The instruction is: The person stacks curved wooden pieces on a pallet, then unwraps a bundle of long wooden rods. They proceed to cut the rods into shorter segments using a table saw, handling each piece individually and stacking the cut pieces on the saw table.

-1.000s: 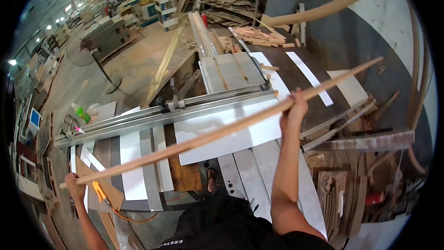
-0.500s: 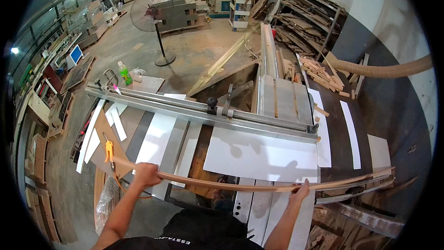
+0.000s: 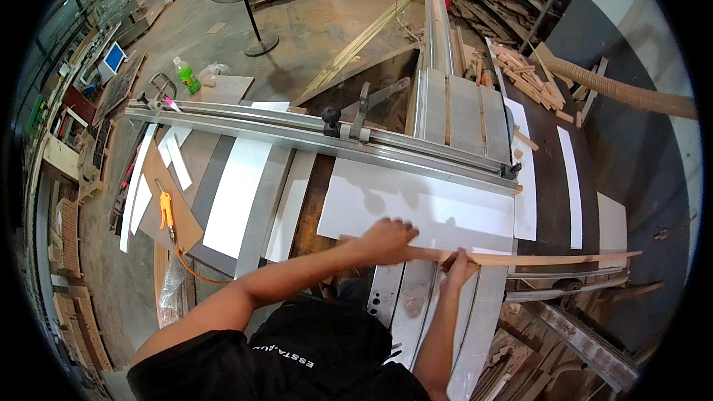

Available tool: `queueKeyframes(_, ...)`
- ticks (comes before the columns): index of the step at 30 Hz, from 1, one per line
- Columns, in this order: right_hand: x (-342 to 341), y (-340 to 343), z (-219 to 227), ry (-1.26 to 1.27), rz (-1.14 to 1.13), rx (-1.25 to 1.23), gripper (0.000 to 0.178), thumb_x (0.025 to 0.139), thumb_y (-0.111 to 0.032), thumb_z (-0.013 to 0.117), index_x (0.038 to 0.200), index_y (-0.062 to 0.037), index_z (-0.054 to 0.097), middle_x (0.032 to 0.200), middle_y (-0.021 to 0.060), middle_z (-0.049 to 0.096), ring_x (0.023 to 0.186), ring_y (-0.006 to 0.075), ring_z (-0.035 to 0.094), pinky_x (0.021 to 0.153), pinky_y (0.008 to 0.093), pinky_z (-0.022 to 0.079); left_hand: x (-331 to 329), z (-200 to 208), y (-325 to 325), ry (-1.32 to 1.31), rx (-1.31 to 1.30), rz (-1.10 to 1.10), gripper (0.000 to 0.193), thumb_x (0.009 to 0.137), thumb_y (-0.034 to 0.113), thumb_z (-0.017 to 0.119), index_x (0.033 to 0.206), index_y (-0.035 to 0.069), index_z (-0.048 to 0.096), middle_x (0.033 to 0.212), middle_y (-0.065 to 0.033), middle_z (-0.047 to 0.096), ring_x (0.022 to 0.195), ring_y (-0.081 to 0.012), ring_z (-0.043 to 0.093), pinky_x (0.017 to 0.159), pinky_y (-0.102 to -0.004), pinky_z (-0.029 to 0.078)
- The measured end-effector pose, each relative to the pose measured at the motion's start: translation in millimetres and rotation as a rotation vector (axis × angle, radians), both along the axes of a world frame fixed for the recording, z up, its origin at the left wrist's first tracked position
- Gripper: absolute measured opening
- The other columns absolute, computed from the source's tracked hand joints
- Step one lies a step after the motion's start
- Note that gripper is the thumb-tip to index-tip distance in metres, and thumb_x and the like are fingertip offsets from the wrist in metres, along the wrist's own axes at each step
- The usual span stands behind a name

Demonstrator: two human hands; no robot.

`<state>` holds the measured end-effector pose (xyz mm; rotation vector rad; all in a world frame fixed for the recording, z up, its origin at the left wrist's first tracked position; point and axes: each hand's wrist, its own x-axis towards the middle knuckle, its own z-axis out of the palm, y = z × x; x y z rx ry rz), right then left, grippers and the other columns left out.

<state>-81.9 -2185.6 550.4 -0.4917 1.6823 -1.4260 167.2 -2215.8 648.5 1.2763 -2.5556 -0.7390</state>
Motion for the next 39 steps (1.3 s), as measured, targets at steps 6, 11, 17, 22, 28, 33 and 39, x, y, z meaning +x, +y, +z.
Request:
queueKeyframes(6, -61.9, -84.7, -28.8, 0.188, -0.151, 0.145, 0.040, 0.088, -0.019, 0.073, 0.106, 0.0027, 0.045, 0.070, 0.0141, 0.063, 0.043, 0.0191, 0.055, 0.035, 0.0327, 0.045, 95.4, 22.4, -133.5, 0.232, -0.544, 0.589, 0.068, 0.077, 0.026, 0.080, 0.130, -0.001, 0.049, 0.128, -0.0238, 0.053, 0.120, -0.0410, 0.053, 0.098, -0.0493, 0.046)
queueKeyframes(11, -33.1, -147.7, -50.4, 0.456, -0.085, 0.246, 0.105, 0.084, -0.019, 0.073, 0.150, 0.0101, -0.003, 0.086, 0.0219, 0.068, 0.051, 0.0255, 0.065, 0.036, 0.0373, 0.050, 177.9, -3.0, -242.0, 0.605, -0.138, 0.837, 0.074, 0.080, 0.031, 0.078, 0.135, -0.005, 0.042, 0.125, -0.0245, 0.058, 0.115, -0.0394, 0.059, 0.096, -0.0434, 0.048)
queueKeyframes(17, -71.2, -170.6, -65.5, 0.237, -0.121, 0.189, 0.089, 0.089, -0.021, 0.070, 0.145, 0.0075, 0.007, 0.077, 0.0192, 0.067, 0.050, 0.0231, 0.063, 0.039, 0.0343, 0.049, 114.0, -14.0, -201.2, 0.898, -0.133, 0.809, 0.060, 0.086, 0.027, 0.077, 0.131, -0.003, 0.050, 0.106, -0.0144, 0.065, 0.093, -0.0217, 0.062, 0.085, -0.0334, 0.050)
queueKeyframes(22, -32.2, -189.0, -37.1, 0.196, -0.076, 0.185, 0.075, 0.097, -0.021, 0.063, 0.144, 0.0003, 0.009, 0.074, 0.0148, 0.064, 0.048, 0.0221, 0.060, 0.038, 0.0330, 0.049, 119.3, -45.7, -72.3, 0.830, 0.089, 0.868, 0.028, 0.096, 0.016, 0.064, 0.118, 0.000, 0.056, 0.095, -0.0084, 0.064, 0.086, -0.0171, 0.057, 0.082, -0.0332, 0.048)
queueKeyframes(28, -20.4, -197.7, -43.8, 0.297, -0.144, 0.213, 0.072, 0.097, -0.021, 0.060, 0.147, 0.0045, 0.016, 0.082, 0.0188, 0.067, 0.051, 0.0238, 0.065, 0.038, 0.0332, 0.052, 108.5, -91.8, -48.1, 0.690, 0.042, 0.928, 0.025, 0.097, 0.013, 0.060, 0.119, 0.001, 0.059, 0.106, -0.0149, 0.068, 0.100, -0.0293, 0.064, 0.090, -0.0394, 0.048)
queueKeyframes(33, -4.5, -195.7, -37.9, 0.353, -0.138, 0.165, 0.037, 0.096, -0.021, 0.061, 0.119, 0.0014, 0.042, 0.075, 0.0152, 0.066, 0.052, 0.0221, 0.066, 0.040, 0.0338, 0.053, 96.1, -93.4, -29.4, 0.478, -0.085, 0.990, 0.058, 0.089, 0.007, 0.066, 0.139, -0.008, 0.041, 0.141, -0.0278, 0.046, 0.133, -0.0423, 0.044, 0.112, -0.0445, 0.034)
queueKeyframes(39, 3.8, -209.5, -61.4, 0.404, -0.149, 0.162, 0.030, 0.094, -0.024, 0.066, 0.104, 0.0002, 0.051, 0.067, 0.0151, 0.066, 0.045, 0.0210, 0.063, 0.037, 0.0334, 0.051, 37.9, -62.9, -25.2, 0.508, -0.540, 0.575, 0.075, 0.080, 0.008, 0.076, 0.142, -0.001, 0.035, 0.142, -0.0258, 0.039, 0.134, -0.0427, 0.038, 0.113, -0.0517, 0.030)
